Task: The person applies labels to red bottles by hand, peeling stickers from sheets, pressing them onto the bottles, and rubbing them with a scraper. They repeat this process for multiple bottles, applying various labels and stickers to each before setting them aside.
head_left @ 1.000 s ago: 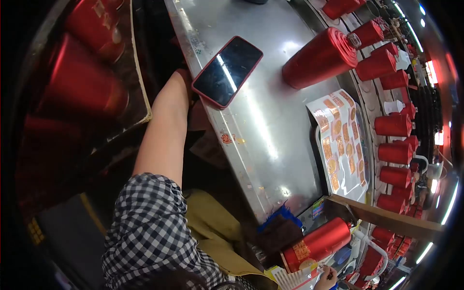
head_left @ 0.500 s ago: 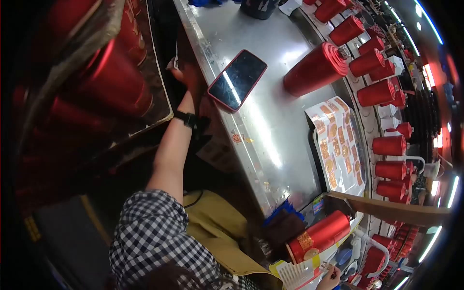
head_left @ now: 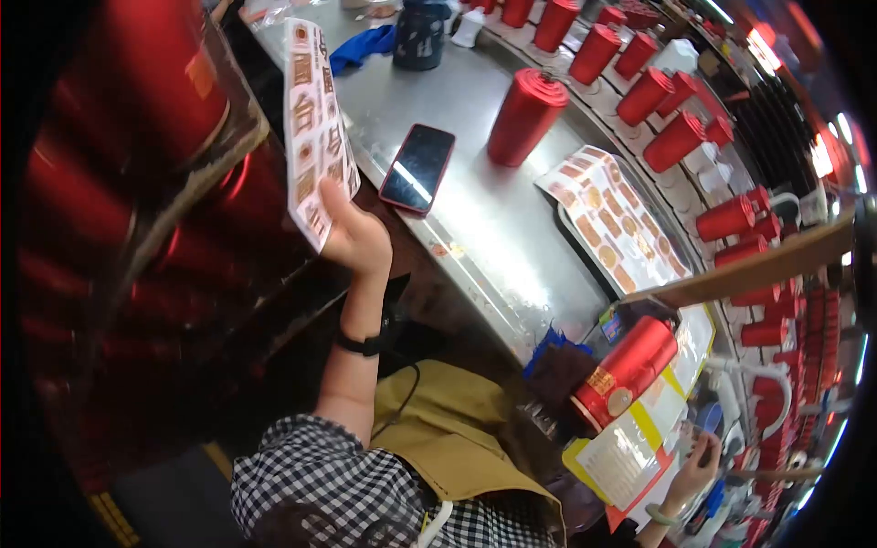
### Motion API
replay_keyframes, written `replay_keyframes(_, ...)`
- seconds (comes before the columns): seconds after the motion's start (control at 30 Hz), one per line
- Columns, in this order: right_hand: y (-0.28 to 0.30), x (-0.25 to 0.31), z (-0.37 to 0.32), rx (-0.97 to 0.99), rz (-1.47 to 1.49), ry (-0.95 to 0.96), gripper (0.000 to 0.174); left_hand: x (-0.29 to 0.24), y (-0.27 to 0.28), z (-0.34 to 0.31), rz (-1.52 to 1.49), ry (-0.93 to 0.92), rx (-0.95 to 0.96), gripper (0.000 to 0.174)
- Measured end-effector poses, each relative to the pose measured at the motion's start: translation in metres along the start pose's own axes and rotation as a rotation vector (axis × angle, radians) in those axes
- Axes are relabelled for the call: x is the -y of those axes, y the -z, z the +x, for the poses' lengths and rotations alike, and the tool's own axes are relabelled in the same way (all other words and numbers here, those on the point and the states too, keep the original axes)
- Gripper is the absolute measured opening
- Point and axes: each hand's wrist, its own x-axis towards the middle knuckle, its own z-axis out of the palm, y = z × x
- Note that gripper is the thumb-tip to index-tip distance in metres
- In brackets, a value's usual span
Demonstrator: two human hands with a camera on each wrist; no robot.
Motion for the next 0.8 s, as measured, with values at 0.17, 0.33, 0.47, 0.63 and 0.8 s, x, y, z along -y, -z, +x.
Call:
replay_keyframes(0.17,-0.017,0.078,-0.013,0.078,0.408,0.108,0.002,-0.094,-0.013,-0.007,-0.563,0.495,0.055,0.056)
replay_keyframes(0.33,-0.022,0.173,-0.031,0.251,0.674,0.425,0.009,-0.092,-0.013,-0.035,-0.735,1.014,0.367,0.044)
replay_keyframes(0.47,-0.021,0.169,-0.004,0.291,0.69,0.547,0.007,-0.123,-0.017,-0.091,-0.865,1.148,0.59,0.039)
replay_keyframes(0.63,-0.005,0.166,0.019,0.339,0.618,0.701,0.009,-0.145,-0.031,-0.106,-0.88,1.127,0.788,0.045)
replay_keyframes(0.8,0.039,0.131,0.041,0.457,0.557,0.545,0.006,-0.148,-0.029,-0.136,-0.894,1.248,0.948,0.054)
